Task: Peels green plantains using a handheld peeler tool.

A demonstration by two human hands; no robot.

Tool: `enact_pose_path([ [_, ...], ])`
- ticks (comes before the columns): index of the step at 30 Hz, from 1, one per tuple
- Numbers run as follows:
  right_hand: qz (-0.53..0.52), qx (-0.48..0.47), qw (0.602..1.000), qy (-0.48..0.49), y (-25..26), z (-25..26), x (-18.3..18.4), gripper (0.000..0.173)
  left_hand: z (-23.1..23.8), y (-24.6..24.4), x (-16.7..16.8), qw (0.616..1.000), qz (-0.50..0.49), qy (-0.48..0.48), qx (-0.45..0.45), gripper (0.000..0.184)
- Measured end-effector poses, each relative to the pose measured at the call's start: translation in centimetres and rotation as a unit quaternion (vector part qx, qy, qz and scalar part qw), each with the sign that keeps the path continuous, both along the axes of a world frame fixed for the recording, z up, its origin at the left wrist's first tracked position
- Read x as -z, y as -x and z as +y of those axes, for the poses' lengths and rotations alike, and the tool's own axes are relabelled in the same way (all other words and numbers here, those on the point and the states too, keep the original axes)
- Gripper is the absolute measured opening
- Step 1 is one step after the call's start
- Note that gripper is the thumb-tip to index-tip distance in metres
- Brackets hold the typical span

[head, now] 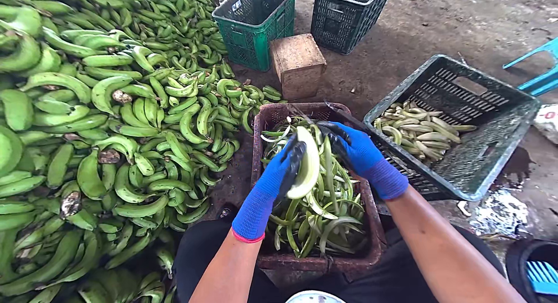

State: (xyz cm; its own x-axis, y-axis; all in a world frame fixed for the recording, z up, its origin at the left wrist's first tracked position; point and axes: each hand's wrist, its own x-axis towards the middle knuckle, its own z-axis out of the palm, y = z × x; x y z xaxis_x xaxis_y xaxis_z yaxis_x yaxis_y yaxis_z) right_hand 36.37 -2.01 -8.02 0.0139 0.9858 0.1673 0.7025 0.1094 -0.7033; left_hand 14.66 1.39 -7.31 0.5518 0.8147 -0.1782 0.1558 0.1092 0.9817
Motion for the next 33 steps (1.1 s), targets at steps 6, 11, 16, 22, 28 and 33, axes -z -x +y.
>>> enact_pose_path([
  [6,-0.088,-0.020,0.986,-0.144,3.0,-1.7,1.8,0.056,1.8,1.1,2.7,0.929,-0.283,0.148,-0.188,0.032],
  [11,-0.151,-0.029,0.966,-0.209,3.1,-1.9,2.0,0.051,2.4,1.2,0.8,0.881,-0.380,0.216,-0.180,0.030],
  [16,-0.178,-0.023,0.951,-0.250,2.6,-1.9,1.6,0.048,2.5,2.1,0.2,0.867,-0.411,0.231,-0.161,0.033],
  [22,-0.202,-0.012,0.939,-0.278,2.4,-1.9,1.2,0.048,2.7,2.7,-0.5,0.872,-0.395,0.229,-0.175,0.038],
  [28,-0.207,-0.020,0.942,-0.263,2.8,-2.0,0.3,0.048,1.8,1.9,-0.4,0.845,-0.429,0.261,-0.184,0.036],
  [33,-0.186,-0.008,0.964,-0.191,3.0,-2.1,0.2,0.054,1.3,1.1,-0.5,0.851,-0.438,0.217,-0.191,0.035],
])
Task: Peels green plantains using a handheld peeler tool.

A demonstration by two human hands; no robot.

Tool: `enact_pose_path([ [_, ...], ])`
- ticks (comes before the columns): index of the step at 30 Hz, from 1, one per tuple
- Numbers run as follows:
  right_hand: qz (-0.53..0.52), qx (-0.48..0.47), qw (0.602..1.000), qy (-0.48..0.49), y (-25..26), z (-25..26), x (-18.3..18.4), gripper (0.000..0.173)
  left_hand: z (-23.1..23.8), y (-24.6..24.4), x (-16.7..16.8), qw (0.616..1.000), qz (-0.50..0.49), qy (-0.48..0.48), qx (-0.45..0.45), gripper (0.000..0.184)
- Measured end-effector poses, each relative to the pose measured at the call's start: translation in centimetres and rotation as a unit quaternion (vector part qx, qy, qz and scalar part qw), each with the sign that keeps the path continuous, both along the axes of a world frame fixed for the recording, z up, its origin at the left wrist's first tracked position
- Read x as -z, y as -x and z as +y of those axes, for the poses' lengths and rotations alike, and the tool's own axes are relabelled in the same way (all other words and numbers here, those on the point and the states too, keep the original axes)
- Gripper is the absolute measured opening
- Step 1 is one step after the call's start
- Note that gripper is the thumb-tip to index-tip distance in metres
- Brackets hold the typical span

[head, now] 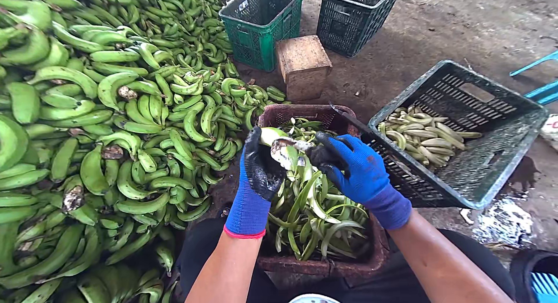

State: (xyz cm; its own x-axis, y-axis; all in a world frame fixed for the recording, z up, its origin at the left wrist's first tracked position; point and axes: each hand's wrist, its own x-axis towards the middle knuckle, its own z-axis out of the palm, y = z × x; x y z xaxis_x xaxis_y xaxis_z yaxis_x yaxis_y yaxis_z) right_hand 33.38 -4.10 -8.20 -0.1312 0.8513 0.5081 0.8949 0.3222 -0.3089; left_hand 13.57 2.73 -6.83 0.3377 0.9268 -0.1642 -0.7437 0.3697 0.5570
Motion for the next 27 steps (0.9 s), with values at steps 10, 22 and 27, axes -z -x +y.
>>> enact_pose_path([
  [10,0.051,0.007,0.994,0.096,-1.0,0.4,-0.6,0.048,-0.7,0.5,2.0,0.969,0.166,-0.152,0.102,0.036],
  [22,0.187,0.036,0.943,0.274,-2.5,1.5,0.7,0.044,-0.9,-0.1,1.5,0.862,0.470,-0.137,0.132,0.047],
  [27,0.031,-0.070,0.991,0.108,-1.0,0.2,1.9,0.060,-0.2,1.9,3.3,0.942,0.316,-0.088,0.068,0.028],
])
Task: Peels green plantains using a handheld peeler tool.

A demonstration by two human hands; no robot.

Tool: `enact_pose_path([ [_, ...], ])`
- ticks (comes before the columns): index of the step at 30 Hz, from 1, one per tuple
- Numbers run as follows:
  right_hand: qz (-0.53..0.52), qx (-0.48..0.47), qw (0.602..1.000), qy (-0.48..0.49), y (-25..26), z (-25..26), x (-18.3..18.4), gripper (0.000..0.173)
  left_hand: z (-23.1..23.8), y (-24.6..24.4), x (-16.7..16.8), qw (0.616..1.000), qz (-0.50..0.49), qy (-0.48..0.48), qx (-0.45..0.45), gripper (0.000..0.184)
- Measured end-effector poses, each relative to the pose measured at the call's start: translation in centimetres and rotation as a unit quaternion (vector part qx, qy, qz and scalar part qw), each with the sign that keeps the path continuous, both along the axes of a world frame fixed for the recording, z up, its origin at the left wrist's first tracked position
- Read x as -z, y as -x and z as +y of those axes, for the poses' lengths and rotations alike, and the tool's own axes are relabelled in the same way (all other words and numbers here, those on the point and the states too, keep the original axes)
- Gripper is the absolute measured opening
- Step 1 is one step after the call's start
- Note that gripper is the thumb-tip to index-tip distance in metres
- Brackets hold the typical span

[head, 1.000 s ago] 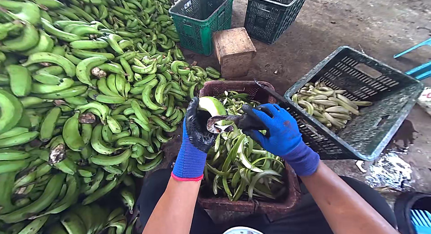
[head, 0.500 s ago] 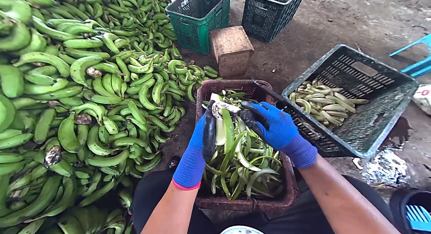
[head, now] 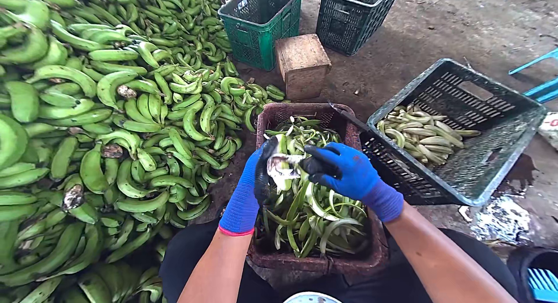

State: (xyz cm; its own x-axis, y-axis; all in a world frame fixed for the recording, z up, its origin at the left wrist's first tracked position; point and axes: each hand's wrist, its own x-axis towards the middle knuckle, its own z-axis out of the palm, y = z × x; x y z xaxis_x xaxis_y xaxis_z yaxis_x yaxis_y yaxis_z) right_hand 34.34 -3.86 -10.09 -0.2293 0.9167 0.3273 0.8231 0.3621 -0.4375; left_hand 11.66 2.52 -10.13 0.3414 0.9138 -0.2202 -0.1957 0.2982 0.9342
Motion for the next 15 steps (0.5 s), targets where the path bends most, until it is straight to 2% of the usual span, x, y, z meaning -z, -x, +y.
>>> enact_pose_path([
  [3,-0.041,-0.047,0.991,-0.118,-0.1,-0.1,0.4,0.053,0.7,0.8,0.0,0.976,-0.191,0.096,0.053,0.036],
  [7,-0.074,-0.043,0.981,-0.172,-0.1,0.0,-0.1,0.046,1.0,1.2,-0.2,0.957,-0.244,0.147,0.048,0.040],
  [9,-0.060,-0.024,0.988,-0.144,0.4,-0.3,-0.3,0.051,0.2,0.7,-0.8,0.966,-0.221,0.126,0.043,0.039],
  [10,-0.042,-0.005,0.993,-0.109,0.8,-0.4,-0.5,0.053,-0.4,0.4,-0.9,0.981,-0.174,0.080,0.028,0.036],
  [12,0.011,0.037,0.999,0.002,1.2,-0.4,-1.3,0.053,-1.6,-0.5,-1.4,0.998,-0.059,-0.022,-0.009,0.028],
  [13,0.037,0.059,0.995,0.076,1.1,-0.2,-1.9,0.050,-2.2,-0.9,-2.0,0.999,-0.010,-0.048,-0.017,0.030],
  [15,0.074,0.095,0.980,0.160,0.7,0.6,-2.5,0.046,-2.4,-1.2,-2.8,0.996,0.041,-0.073,0.010,0.039],
])
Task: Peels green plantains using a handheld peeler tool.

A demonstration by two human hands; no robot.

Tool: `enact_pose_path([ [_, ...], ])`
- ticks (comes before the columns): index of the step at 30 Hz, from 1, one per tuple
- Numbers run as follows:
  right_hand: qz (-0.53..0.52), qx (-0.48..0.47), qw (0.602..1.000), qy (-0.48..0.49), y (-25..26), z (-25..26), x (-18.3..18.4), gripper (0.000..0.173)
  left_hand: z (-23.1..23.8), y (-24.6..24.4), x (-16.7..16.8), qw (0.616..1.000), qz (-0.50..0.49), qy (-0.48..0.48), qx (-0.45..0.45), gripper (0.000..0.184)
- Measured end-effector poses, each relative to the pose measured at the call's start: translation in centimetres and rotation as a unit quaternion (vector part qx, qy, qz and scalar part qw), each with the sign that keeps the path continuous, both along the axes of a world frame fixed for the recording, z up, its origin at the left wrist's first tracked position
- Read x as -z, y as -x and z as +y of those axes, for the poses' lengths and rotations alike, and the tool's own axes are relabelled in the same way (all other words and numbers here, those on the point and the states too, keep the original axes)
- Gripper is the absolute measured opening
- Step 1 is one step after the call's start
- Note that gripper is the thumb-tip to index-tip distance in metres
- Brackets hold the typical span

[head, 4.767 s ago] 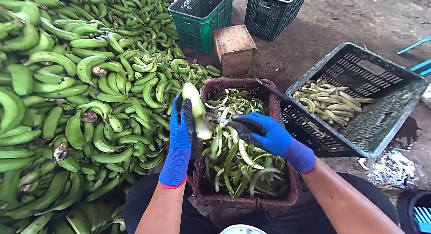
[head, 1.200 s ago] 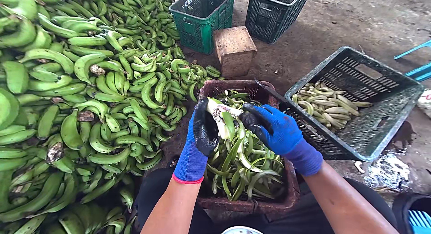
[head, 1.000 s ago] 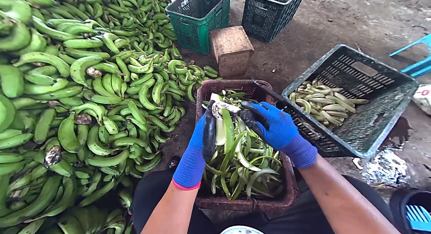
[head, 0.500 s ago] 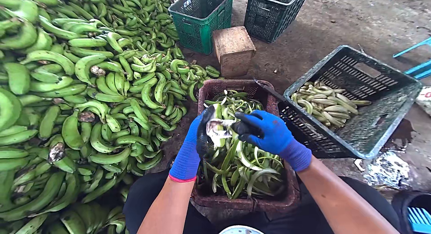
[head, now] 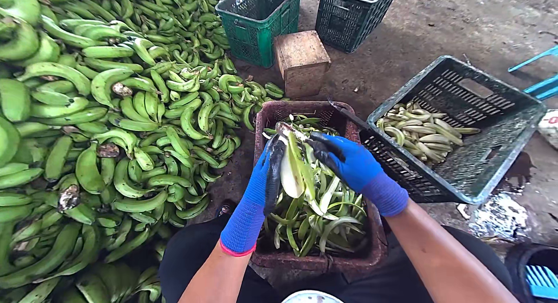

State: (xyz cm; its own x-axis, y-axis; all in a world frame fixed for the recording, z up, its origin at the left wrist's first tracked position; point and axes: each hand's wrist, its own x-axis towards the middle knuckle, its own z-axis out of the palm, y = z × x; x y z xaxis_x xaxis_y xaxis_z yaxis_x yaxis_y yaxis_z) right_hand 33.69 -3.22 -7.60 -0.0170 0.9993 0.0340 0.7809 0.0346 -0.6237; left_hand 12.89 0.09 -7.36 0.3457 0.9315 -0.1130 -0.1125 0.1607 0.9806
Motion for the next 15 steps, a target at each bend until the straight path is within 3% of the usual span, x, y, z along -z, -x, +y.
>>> enact_pose_path([
  [3,0.039,0.048,0.995,0.073,-0.6,1.1,0.0,0.043,0.2,0.1,0.3,0.999,0.012,-0.008,0.031,0.044],
  [5,0.046,0.047,0.996,0.068,-1.0,1.1,0.6,0.041,0.9,0.3,0.8,0.998,-0.058,0.028,-0.005,0.042],
  [8,0.035,-0.053,0.997,-0.049,-1.3,0.0,1.7,0.049,2.3,1.5,2.4,0.971,-0.217,0.092,-0.046,0.035],
  [10,-0.018,-0.136,0.980,-0.141,-1.1,-0.5,2.4,0.053,2.7,1.9,2.8,0.953,-0.264,0.140,-0.037,0.036],
  [12,-0.054,-0.159,0.973,-0.159,-0.8,-0.5,2.5,0.052,2.1,1.2,2.3,0.966,-0.218,0.137,-0.028,0.038],
  [15,-0.031,-0.088,0.989,-0.113,-0.8,0.1,1.5,0.049,0.8,0.8,1.5,0.995,-0.102,0.021,0.002,0.037],
])
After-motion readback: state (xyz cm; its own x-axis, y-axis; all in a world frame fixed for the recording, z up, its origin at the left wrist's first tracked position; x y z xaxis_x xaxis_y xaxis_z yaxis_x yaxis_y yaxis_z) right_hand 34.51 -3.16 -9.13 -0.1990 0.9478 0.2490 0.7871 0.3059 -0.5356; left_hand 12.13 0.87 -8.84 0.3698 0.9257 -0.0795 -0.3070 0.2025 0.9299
